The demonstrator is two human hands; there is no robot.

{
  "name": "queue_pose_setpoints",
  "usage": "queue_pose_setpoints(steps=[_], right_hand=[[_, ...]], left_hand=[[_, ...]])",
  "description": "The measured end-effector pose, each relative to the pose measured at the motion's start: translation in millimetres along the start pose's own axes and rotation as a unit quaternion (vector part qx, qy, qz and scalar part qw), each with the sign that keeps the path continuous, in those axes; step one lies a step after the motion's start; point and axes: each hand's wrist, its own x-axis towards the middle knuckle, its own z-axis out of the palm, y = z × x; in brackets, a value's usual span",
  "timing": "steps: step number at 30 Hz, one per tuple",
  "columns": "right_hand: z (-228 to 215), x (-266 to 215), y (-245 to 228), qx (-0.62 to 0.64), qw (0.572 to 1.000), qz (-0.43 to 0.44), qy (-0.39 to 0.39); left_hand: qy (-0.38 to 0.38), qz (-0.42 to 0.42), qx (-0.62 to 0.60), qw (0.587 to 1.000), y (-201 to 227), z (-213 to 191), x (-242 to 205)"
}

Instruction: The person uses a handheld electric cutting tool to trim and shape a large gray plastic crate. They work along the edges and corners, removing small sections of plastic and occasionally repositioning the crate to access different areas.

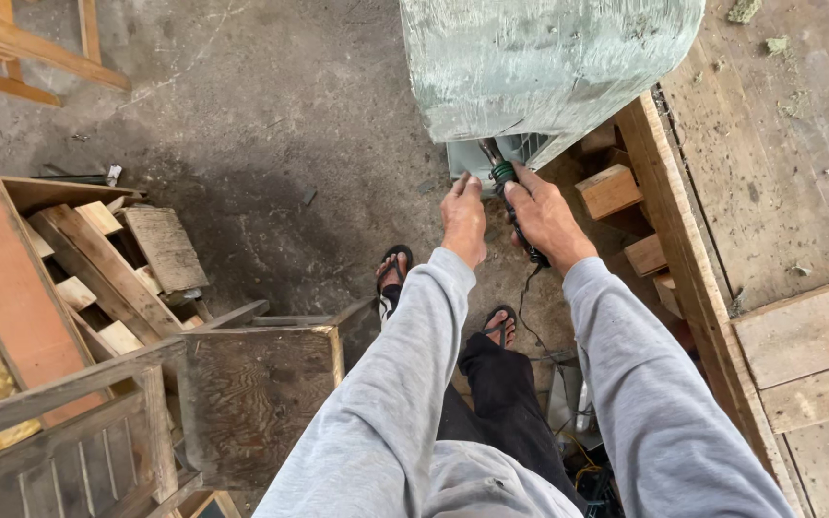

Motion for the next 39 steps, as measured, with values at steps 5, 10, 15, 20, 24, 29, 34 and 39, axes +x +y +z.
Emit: queue_pose_setpoints(steps=[5, 10, 15, 20, 24, 29, 34, 39], right_hand=[[7.1, 3.5, -3.6, -0.120, 0.992, -0.018, 0.036], [7.8, 14.5, -5.6, -0.072, 0.997, -0.006, 0.019], [13.3, 30.8, -4.3, 0.082, 0.996, 0.016, -0.011], [14.1, 31.8, -4.3, 0.019, 1.000, 0.006, -0.012], [15.0, 25.3, -9.7, -0.024, 0.998, -0.047, -0.031], [12.7, 12.0, -21.6, -0.053, 0.998, 0.029, -0.009], [12.6, -2.7, -30.6, -0.034, 0.999, 0.022, -0.020], [5.9, -15.3, -30.4, -0.043, 0.998, 0.026, -0.030]], left_hand=[[0.051, 0.011, -0.018, 0.998, -10.3, 6.7, -0.9], [0.129, 0.183, -0.021, 0.974, -0.2, 4.6, -16.0], [0.115, 0.358, 0.101, 0.921, 56.3, -8.8, -29.2], [-0.175, 0.400, -0.018, 0.900, 119.8, -19.1, 1.5], [-0.166, 0.483, 0.148, 0.847, 148.6, -13.8, 56.1], [-0.259, 0.328, -0.046, 0.907, 153.5, 2.6, 110.5], [-0.222, 0.272, -0.055, 0.935, 155.8, 9.0, 126.4], [-0.224, 0.238, -0.052, 0.944, 153.2, 10.1, 119.8]])
